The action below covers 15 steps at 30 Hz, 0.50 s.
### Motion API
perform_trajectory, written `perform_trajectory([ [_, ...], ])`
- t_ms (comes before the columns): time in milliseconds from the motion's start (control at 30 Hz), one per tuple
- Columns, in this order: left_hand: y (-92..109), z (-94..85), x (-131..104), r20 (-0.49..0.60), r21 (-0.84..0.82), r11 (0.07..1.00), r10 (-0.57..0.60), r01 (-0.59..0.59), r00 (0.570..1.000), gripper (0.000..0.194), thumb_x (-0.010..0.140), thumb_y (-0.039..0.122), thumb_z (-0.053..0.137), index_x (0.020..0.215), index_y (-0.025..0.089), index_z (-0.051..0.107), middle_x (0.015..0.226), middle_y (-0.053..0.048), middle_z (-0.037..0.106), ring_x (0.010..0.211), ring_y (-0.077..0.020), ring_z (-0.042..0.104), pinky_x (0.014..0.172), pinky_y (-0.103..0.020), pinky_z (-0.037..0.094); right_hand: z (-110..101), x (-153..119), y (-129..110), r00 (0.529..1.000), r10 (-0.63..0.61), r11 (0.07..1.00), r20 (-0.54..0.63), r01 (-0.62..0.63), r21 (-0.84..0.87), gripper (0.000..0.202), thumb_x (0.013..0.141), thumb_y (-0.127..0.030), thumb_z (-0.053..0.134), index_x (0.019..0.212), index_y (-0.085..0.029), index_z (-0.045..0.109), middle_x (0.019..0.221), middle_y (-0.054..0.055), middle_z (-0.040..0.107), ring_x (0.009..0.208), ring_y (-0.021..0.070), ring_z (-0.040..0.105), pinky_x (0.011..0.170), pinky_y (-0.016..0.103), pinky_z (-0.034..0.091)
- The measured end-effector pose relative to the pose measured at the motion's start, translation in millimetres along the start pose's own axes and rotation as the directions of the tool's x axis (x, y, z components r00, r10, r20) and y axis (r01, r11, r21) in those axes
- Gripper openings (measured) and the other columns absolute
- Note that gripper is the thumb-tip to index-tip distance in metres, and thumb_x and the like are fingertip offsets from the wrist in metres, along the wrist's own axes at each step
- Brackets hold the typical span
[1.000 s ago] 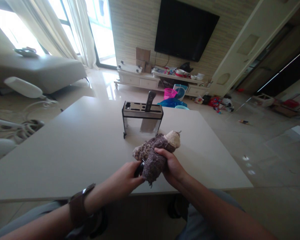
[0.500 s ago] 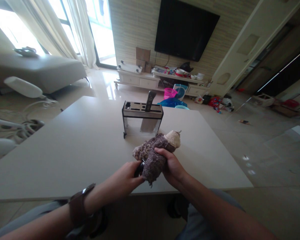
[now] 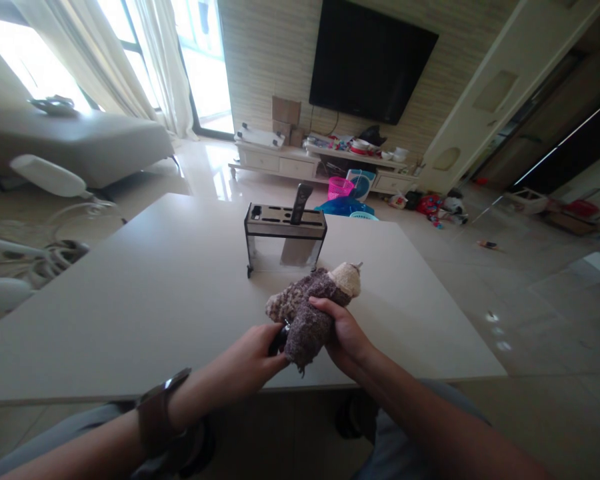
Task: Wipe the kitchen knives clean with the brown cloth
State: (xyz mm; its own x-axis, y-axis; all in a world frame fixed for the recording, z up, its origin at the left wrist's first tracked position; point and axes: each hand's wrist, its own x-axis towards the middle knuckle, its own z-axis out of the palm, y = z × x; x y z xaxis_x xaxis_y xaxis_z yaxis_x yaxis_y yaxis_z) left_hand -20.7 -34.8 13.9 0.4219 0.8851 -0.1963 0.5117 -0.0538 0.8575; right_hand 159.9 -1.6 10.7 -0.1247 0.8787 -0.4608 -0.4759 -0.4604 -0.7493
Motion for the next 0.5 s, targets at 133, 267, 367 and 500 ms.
perform_trajectory([
  [133,-0.7,0.5,0.6,-0.001,-0.009,1.0,0.009,-0.009,1.0,0.029,0.087,0.038,0.063,0.102,0.015,0.071,0.106,-0.01,0.077,0.095,-0.0272,0.071,0.083,-0.034,0.053,0.1,0.2,-0.5,1.0,0.005,1.0,-0.005,-0.005,-0.004,0.044,0.06,-0.03,0.085,0.099,-0.012,0.074,0.087,0.007,0.079,0.079,0.022,0.073,0.075,0.031,0.056],
  [267,-1.3,0.5,0.4,0.0,-0.006,1.0,0.008,-0.008,1.0,0.029,0.087,0.039,0.063,0.101,0.015,0.071,0.104,-0.009,0.077,0.094,-0.0271,0.071,0.083,-0.034,0.053,0.6,-0.3,-0.6,1.0,0.004,1.0,-0.011,-0.004,0.004,0.042,0.059,-0.03,0.085,0.097,-0.013,0.074,0.087,0.006,0.079,0.077,0.0208,0.072,0.076,0.031,0.056],
  [367,-0.6,0.2,0.4,0.004,-0.017,1.0,0.009,-0.008,1.0,0.028,0.087,0.038,0.063,0.102,0.015,0.071,0.104,-0.009,0.077,0.095,-0.0269,0.071,0.083,-0.033,0.053,0.8,-1.1,-0.8,1.0,0.001,1.0,-0.003,-0.001,0.003,0.04,0.06,-0.03,0.085,0.095,-0.013,0.074,0.087,0.006,0.08,0.077,0.0206,0.072,0.076,0.031,0.056],
  [500,2.1,-0.4,-0.4,-0.003,-0.017,1.0,0.006,-0.006,1.0,0.029,0.086,0.039,0.063,0.101,0.016,0.071,0.104,-0.009,0.077,0.094,-0.0269,0.071,0.082,-0.033,0.053,1.3,-1.2,-1.5,1.0,0.009,1.0,-0.009,-0.009,-0.006,0.04,0.06,-0.03,0.084,0.094,-0.013,0.074,0.086,0.006,0.079,0.078,0.0216,0.072,0.074,0.031,0.056],
])
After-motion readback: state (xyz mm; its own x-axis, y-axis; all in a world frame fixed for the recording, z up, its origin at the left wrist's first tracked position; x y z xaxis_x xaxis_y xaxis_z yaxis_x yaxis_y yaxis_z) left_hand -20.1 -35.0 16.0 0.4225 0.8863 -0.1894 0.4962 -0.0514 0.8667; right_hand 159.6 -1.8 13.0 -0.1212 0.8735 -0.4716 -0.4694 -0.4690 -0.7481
